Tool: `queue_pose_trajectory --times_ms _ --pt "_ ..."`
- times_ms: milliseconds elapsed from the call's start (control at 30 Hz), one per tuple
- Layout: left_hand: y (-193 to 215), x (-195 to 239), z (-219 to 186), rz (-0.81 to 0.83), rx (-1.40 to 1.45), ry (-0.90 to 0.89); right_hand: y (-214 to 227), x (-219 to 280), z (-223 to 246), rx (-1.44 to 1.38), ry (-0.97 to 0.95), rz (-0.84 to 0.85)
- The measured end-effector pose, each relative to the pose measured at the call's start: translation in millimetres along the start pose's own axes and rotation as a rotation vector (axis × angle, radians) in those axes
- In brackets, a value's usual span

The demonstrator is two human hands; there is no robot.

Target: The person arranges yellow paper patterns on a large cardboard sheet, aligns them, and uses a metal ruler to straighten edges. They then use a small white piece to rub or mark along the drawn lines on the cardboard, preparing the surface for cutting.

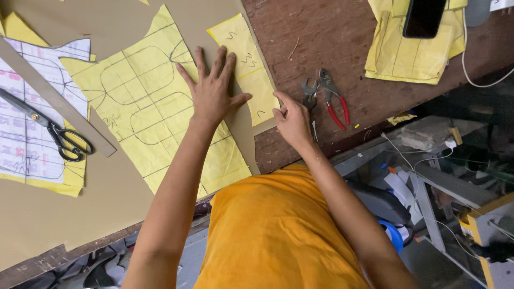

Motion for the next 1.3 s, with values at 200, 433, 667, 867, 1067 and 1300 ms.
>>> queue_pose_trajectory --times_ms 200,433,667,867,1067,1300 --pt "-3 -2 2 0.035 0.011 0.034 4 -2 4 -0.026 0.001 0.046" --pt "-3 3 0 0.041 -0.005 0.028 2 0 -3 -0.031 -0.080 0.099" --pt "-7 2 -4 0.090 0.001 0.067 79 -23 23 0.429 0.244 0.105" --pt "-2 -3 -6 0.056 -0.018 0.072 89 -46 17 0.648 0.244 0.464" --pt "-9 -1 -12 0.027 0.029 0.134 88 -59 17 0.699 0.271 0.594" --pt "-17 1 -13 0.042 0.000 0.185 97 -80 7 0.799 0.279 0.704"
Point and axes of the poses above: each hand's wrist, its own x-axis away from the middle knuckle, its own y-axis out of the back of the hand, z = x × y, the point moved 8 cm from there along -x, towards the middle knuckle, and after that the axes turned 8 degrees about z, right-handed, at the moved point
